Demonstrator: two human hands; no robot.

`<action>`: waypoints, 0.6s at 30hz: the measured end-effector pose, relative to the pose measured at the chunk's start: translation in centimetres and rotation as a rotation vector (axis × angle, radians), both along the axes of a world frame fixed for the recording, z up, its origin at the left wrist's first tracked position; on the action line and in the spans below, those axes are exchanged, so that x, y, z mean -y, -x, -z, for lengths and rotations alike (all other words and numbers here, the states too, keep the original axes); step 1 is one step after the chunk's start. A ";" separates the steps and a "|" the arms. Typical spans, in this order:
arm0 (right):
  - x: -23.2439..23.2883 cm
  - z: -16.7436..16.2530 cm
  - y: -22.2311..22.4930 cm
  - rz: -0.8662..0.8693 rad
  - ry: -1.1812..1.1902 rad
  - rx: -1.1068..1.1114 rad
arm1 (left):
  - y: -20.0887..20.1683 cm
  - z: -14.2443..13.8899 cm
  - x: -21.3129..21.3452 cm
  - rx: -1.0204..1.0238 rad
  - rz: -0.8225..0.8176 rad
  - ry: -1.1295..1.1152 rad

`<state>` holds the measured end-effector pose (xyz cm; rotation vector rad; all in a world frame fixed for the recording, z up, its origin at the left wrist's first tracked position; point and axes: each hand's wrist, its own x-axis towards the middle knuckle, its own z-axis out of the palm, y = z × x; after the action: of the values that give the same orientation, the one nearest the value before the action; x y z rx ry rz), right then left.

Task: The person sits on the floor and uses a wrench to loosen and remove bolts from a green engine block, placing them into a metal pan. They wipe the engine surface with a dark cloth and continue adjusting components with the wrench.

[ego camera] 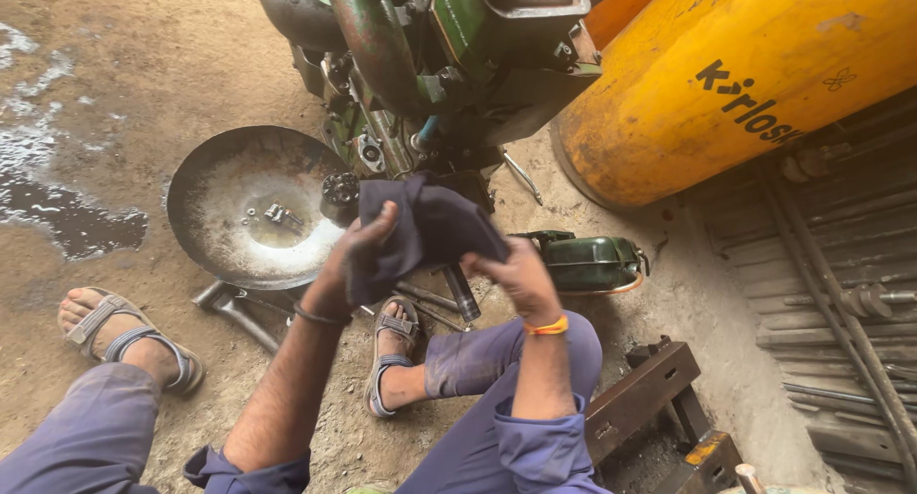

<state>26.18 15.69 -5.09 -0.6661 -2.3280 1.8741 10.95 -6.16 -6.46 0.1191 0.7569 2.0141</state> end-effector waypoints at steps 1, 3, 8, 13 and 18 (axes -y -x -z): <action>-0.3 -0.6 -0.2 0.063 0.036 -0.070 | 0.4 0.3 0.3 0.038 0.028 -0.113; -1.0 -1.8 -0.6 0.192 0.171 -0.255 | 1.0 1.5 0.4 0.098 0.047 -0.165; -1.1 -1.8 -1.2 0.200 0.481 -0.435 | 0.0 4.6 -1.7 0.010 0.152 0.097; -1.4 -0.5 -1.0 0.215 0.438 -0.512 | -3.8 7.3 -5.3 -0.203 0.376 0.453; -3.2 0.8 -1.3 0.419 0.068 -0.541 | -3.6 9.9 -6.3 -0.057 0.175 0.145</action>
<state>27.44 18.84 -5.92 -0.5159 -1.6506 1.6794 14.53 0.19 -16.33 0.1533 0.8949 1.7909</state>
